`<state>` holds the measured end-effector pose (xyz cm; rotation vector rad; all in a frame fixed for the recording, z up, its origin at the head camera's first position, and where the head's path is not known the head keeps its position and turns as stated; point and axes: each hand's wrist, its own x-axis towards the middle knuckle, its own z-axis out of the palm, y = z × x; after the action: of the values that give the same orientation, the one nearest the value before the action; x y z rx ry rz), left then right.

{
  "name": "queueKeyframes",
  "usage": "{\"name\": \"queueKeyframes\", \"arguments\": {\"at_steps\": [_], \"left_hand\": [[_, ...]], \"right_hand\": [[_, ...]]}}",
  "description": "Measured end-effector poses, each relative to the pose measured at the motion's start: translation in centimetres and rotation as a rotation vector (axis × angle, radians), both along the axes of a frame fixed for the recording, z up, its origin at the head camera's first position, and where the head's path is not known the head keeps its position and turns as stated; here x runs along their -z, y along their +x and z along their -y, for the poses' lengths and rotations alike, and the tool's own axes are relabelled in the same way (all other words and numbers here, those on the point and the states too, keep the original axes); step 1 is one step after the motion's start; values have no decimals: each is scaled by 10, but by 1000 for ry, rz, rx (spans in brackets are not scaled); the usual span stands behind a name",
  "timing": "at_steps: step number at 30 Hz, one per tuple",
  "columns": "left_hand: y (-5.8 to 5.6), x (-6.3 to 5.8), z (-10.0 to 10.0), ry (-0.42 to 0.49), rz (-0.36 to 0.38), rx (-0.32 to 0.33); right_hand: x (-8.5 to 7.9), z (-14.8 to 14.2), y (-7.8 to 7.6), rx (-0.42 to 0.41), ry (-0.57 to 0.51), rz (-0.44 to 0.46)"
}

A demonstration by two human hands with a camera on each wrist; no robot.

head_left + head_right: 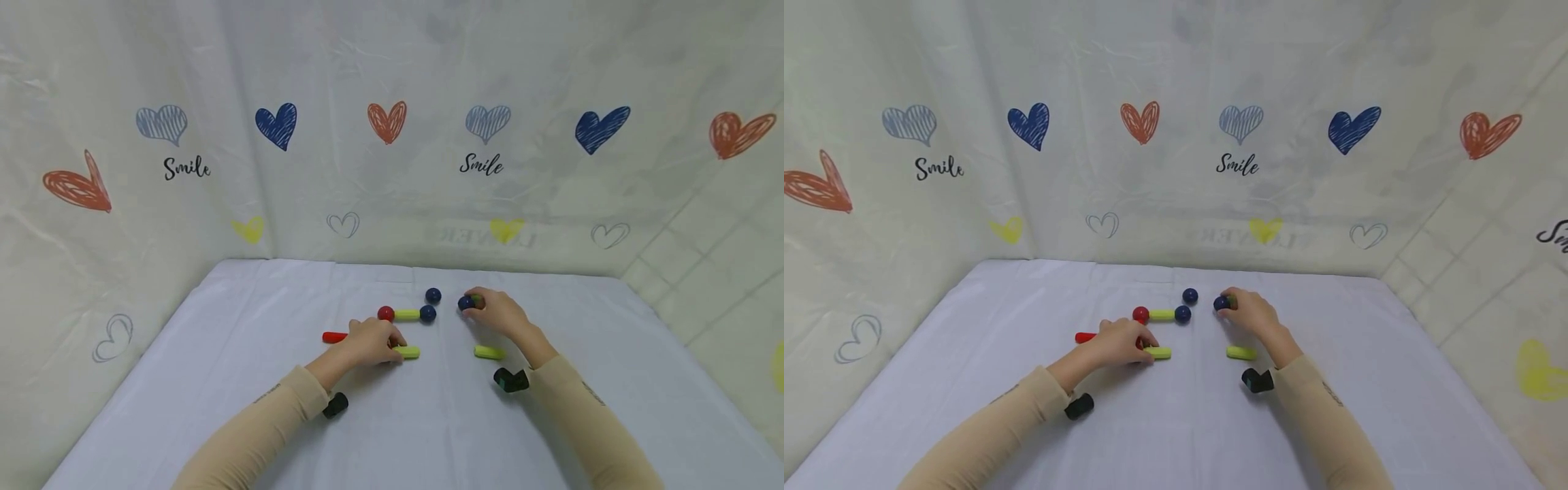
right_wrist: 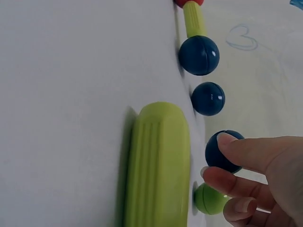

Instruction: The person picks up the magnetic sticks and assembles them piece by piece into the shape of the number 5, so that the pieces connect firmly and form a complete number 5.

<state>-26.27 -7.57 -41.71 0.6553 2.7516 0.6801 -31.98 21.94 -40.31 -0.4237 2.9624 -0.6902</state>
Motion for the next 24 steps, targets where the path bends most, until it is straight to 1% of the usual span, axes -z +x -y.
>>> {"name": "queueKeyframes", "arguments": {"at_steps": [3,7,10,18,24], "left_hand": [[0,0,1,-2,3,-7],[1,-2,3,23,18,-4],[2,-4,5,47,30,-1],[1,-2,9,67,51,3],[1,-3,10,91,55,11]], "right_hand": [[-2,-1,7,-20,-11,-36],[-3,0,19,-82,-34,-76],[-3,3,27,-131,-55,-86],[-1,21,47,-243,-101,-52],[6,33,55,-313,-101,-44]]}}
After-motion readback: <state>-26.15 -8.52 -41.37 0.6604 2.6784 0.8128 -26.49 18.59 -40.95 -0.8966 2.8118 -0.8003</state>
